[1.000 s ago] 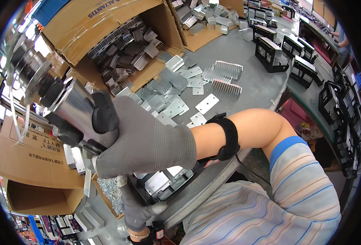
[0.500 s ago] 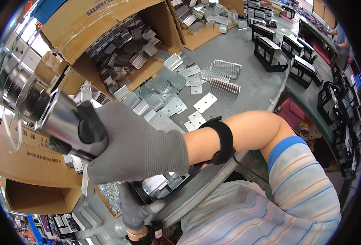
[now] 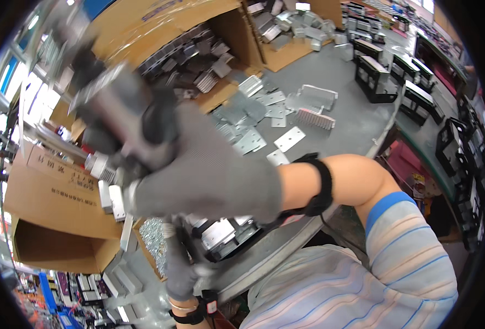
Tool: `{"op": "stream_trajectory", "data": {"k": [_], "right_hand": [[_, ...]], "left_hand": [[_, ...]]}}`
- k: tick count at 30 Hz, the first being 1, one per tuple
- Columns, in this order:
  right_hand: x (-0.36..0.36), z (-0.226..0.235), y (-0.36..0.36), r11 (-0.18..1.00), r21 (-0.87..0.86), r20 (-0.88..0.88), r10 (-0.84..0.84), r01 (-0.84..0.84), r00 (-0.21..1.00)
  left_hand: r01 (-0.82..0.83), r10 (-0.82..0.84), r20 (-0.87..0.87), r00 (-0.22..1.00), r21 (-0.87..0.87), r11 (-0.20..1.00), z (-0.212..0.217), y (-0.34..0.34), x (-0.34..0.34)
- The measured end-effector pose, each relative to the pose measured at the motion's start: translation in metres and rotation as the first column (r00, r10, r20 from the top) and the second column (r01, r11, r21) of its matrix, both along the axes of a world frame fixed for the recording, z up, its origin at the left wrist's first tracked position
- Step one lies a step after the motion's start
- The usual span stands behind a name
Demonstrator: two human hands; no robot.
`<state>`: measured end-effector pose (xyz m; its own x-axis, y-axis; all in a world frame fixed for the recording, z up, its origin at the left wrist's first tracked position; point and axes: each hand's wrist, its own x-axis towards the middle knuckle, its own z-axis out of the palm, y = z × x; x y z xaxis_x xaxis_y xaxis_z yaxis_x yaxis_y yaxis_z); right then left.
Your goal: Assemble aluminum heat sinks and electronic components onto a base using a pneumatic screwdriver.
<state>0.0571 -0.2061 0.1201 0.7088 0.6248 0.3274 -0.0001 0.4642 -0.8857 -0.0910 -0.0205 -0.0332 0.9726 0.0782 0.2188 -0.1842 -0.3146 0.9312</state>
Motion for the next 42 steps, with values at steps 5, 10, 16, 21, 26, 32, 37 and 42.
{"op": "stream_trajectory", "data": {"k": [5,10,16,21,26,32,37,42], "right_hand": [[0.008,-0.011,-0.008,1.000,0.029,-0.104,0.013,-0.010,0.995],[-0.001,-0.017,0.002,0.991,0.129,-0.060,-0.026,0.033,0.998],[-0.002,-0.010,-0.003,0.995,0.085,-0.219,0.078,-0.060,0.973],[-0.006,-0.011,0.002,0.985,0.163,-0.231,0.092,-0.054,0.969],[-0.004,-0.008,0.010,0.998,0.055,0.013,-0.036,0.035,0.999],[-0.004,0.001,0.003,0.999,-0.027,-0.172,-0.039,0.035,0.984],[0.000,-0.002,0.007,0.998,0.023,-0.048,0.057,-0.056,0.997],[-0.006,0.007,0.007,0.999,-0.018,-0.046,-0.040,0.039,0.998]], "left_hand": [[-0.267,0.365,0.007,0.931,0.696,0.666,0.001,0.052,-0.021],[-0.197,0.455,-0.212,0.865,0.691,0.696,0.000,0.058,-0.014],[-0.365,0.495,-0.006,0.869,0.668,0.649,0.004,0.050,-0.020],[-0.299,0.331,0.135,0.934,0.803,0.516,0.003,0.045,-0.012],[-0.219,0.486,-0.183,0.854,0.722,0.657,0.002,0.052,-0.016],[-0.377,0.453,0.097,0.886,0.718,0.585,0.010,0.051,-0.021],[-0.509,0.532,0.126,0.838,0.534,0.675,0.008,0.049,-0.026],[-0.507,0.561,0.115,0.820,0.601,0.618,0.007,0.053,-0.031]]}}
